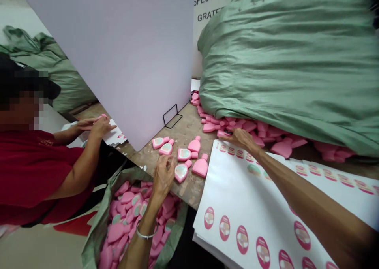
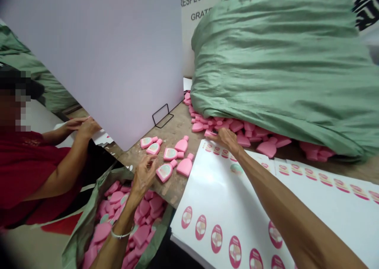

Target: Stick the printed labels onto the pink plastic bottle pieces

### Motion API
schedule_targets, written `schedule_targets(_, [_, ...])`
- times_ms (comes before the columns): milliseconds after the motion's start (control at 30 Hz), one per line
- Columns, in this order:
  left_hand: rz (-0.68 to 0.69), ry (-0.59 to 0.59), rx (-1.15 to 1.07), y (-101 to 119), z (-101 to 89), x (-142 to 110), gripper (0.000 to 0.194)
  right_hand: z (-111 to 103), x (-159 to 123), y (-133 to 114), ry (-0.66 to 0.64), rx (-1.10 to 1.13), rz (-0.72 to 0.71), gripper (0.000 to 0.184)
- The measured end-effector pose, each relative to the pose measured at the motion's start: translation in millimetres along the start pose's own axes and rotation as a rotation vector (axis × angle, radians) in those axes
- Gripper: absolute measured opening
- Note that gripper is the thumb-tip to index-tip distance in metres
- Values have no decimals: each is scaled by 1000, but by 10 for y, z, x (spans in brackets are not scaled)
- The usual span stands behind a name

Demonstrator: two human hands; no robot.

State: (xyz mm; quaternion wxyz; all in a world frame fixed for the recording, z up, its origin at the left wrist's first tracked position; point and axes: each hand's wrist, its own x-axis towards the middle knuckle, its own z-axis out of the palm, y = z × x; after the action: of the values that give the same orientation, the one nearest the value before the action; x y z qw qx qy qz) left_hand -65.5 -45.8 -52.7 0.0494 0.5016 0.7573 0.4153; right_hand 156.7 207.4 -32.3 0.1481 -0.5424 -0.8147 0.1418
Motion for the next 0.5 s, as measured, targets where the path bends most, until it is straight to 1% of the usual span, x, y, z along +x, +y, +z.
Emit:
schedule_targets(67, [46,10,14,60,-46,-25,26,-102,-65,-16,-2,60,-34,59])
schedule_targets(167, [208,-8,129,175,2,-103,40,-296,-262,-18,8,146,-47,67])
schedule_targets(233, [328,-78,275,224,115,-183,52,-426,-448,16,21,193,-27,73])
schedule_targets(300, [378,-206,388,233,247,-272,57,-539,-647,79,34,245,6,77])
schedule_targets(367, [357,-339,398,216,341,-331,56,-632,-833,163,36,292,76,79])
schedule_targets(400, [324,-395,358,206,358,-338,56,-672,-918,212,42,313,120,79])
schedule_targets(433, [264,-431,270,199,353,-325,57,-708,-995,265,55,328,164,79])
schedule_targets(500, [121,-450,28,198,278,-246,57,-771,-1132,390,106,356,230,74])
